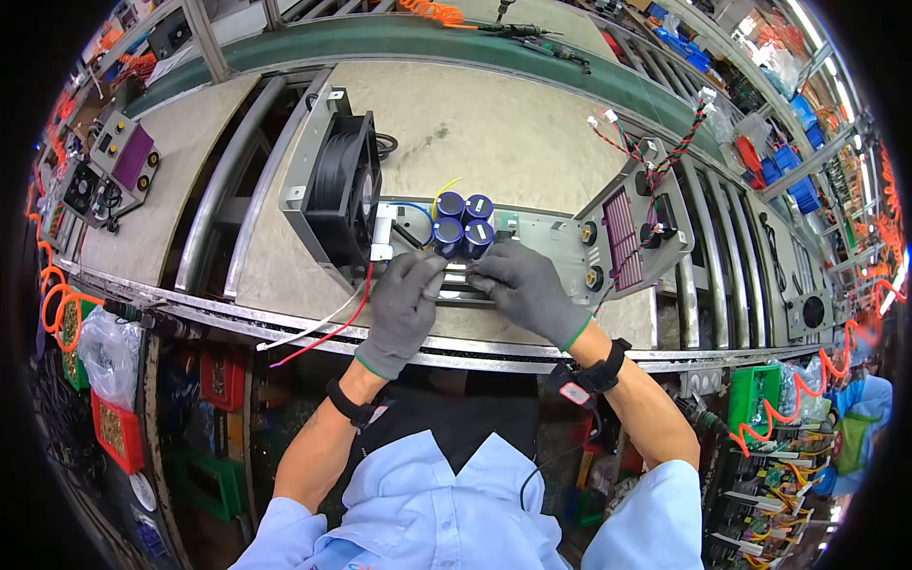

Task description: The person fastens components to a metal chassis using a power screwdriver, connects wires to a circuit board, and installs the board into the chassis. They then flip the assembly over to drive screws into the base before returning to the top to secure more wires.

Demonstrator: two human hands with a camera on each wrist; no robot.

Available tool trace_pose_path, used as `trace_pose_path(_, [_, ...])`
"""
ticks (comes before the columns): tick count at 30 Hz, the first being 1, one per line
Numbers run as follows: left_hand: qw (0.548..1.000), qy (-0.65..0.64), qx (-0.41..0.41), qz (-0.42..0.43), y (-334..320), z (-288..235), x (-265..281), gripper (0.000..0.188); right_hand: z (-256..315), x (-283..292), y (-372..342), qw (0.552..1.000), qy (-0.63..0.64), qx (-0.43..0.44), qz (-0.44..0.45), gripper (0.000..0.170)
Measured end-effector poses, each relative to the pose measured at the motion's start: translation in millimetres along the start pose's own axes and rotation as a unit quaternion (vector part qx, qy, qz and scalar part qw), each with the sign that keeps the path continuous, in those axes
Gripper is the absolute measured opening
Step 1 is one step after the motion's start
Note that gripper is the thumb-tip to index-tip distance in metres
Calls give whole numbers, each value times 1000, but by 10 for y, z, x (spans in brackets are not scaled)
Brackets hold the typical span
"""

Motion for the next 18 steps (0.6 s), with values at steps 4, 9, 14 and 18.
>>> trace_pose_path(4, [1000, -5, 7, -8, -6, -4, 4, 19, 158, 74, -43, 998, -43, -9, -35, 12])
trace_pose_path(9, [1000, -2, 11, 11, 8, -18, -3, 21, 260, 89, -43, 991, -88, -15, -99, 11])
trace_pose_path(14, [1000, 20, 18, 12, -1, -22, -3, 25, 209, 22, -64, 989, -81, -49, -112, 14])
trace_pose_path(18, [998, 48, 19, 26, -12, -16, -50, 27, 209, -33, -87, 990, -80, -44, -106, 13])
Point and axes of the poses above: each hand's wrist, its own y-axis towards the middle knuckle, its own x-axis out of the back of the hand, z = x × y, the point moved 8 cm from there along y, towards the middle knuckle, and after that the axes turned 14 degrees about -x, right-handed, at the moved point
